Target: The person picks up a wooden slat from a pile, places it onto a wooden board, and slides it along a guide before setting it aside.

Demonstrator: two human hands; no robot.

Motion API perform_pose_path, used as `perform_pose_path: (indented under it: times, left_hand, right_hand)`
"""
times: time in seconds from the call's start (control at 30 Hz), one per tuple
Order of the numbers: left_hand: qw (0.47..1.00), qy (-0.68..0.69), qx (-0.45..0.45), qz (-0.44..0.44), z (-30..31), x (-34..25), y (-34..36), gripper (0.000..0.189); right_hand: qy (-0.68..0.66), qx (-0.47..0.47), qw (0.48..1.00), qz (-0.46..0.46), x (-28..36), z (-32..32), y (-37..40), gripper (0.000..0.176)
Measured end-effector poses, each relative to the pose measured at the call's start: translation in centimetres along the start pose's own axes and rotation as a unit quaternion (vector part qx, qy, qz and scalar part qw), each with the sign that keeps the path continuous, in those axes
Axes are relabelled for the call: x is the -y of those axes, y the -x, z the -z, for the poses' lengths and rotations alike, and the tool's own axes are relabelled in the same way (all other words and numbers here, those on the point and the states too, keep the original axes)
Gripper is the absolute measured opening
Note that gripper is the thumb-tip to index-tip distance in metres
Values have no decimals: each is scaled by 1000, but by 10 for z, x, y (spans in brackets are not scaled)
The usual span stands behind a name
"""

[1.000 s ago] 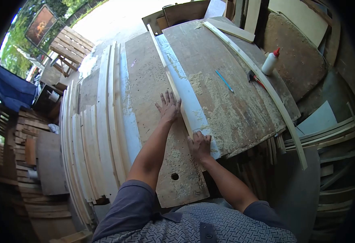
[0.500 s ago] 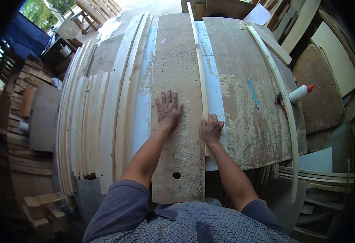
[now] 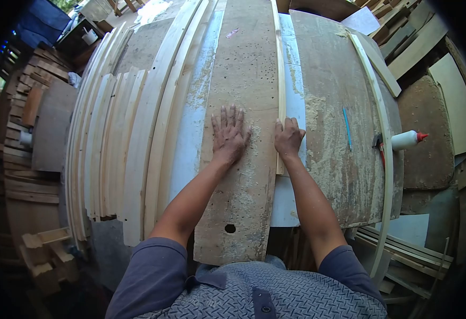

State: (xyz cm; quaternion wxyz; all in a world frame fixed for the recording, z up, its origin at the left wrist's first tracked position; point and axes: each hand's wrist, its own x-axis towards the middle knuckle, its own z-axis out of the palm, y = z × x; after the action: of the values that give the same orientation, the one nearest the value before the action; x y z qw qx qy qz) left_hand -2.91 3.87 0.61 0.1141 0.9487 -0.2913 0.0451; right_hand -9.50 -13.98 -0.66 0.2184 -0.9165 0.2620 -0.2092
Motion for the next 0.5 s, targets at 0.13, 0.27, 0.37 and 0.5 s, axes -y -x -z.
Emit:
perform_pose_path:
  times: [0.13,0.27,0.37,0.5]
  left_hand:
    - [1000,-6,-5,-1,-2,0,1,65]
    - [1000,-12,-3,-1,-3,0,-2,65]
    - [1000,-6,-1,1,-2,1,-2,65]
    - [1000,-4,11,6,0,-1,-2,66]
  right_hand:
    - [14,4,1000,3,-1,-9,-24,31]
    - [23,6,1000,-1,-1,-16,-50,33]
    - [27,9,1000,-4,0,-20,-64,33]
    - [40,21,999,-16,2,-26,-89,36]
